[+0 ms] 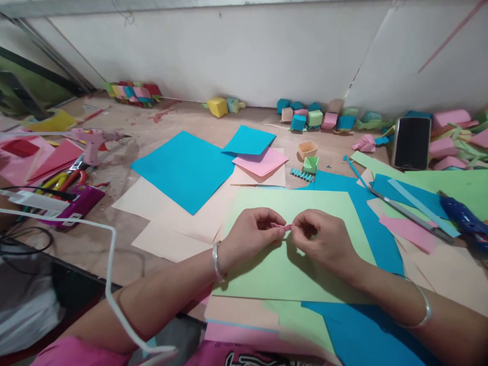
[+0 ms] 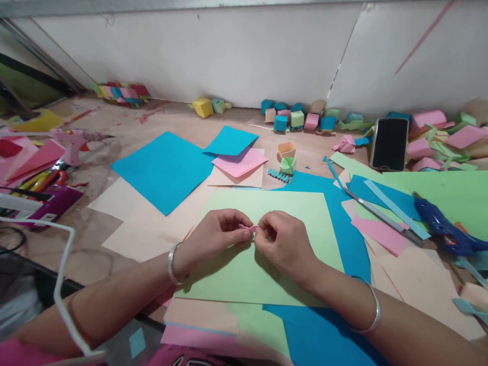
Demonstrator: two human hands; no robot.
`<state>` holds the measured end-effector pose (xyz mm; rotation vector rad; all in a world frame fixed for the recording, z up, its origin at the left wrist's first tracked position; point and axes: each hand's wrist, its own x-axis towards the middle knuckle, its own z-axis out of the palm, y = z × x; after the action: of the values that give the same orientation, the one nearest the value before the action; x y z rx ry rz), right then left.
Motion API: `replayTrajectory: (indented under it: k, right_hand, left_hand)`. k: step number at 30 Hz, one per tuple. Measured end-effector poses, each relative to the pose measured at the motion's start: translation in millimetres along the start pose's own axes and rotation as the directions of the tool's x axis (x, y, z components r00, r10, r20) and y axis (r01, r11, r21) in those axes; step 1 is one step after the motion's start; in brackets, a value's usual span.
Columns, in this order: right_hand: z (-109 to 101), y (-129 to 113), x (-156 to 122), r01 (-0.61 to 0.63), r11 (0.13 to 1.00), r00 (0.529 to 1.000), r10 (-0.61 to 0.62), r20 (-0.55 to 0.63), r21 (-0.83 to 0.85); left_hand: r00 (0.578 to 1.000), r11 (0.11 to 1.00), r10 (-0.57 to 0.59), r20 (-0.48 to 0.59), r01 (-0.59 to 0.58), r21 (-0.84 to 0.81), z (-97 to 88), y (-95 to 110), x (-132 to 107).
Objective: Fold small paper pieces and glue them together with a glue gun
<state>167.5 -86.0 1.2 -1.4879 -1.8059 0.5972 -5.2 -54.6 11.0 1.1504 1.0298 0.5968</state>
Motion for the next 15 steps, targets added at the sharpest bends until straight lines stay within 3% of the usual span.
replayTrajectory:
  k: [5,7,11,15]
  right_hand:
    - [2,4,-3,0.051,0.993,0.998,-0.055,-0.037,-0.103]
    - [4,6,-5,0.123,0.973,0.989,-0.136,-0.057,-0.196]
    - [8,6,-9,0.302,0.871,0.937,-0.346,-0.047,-0.387]
    - [7,3,-12,0.384,0.797,0.899,-0.439,-0.009,-0.467]
  left_hand:
    - [0.999,0.993,0.049,0.016,-0.050,0.110,1.8,-2,0]
    - [0.996,0.982,0.086,0.002,-0.085,0.170,2.7,-3,0]
    - [0.980,0.941,0.195,-0.042,-0.175,0.291,4.5,-6,-1]
    - [0.942,0.873,0.331,-0.056,-0.283,0.398,5.0,-9,-4]
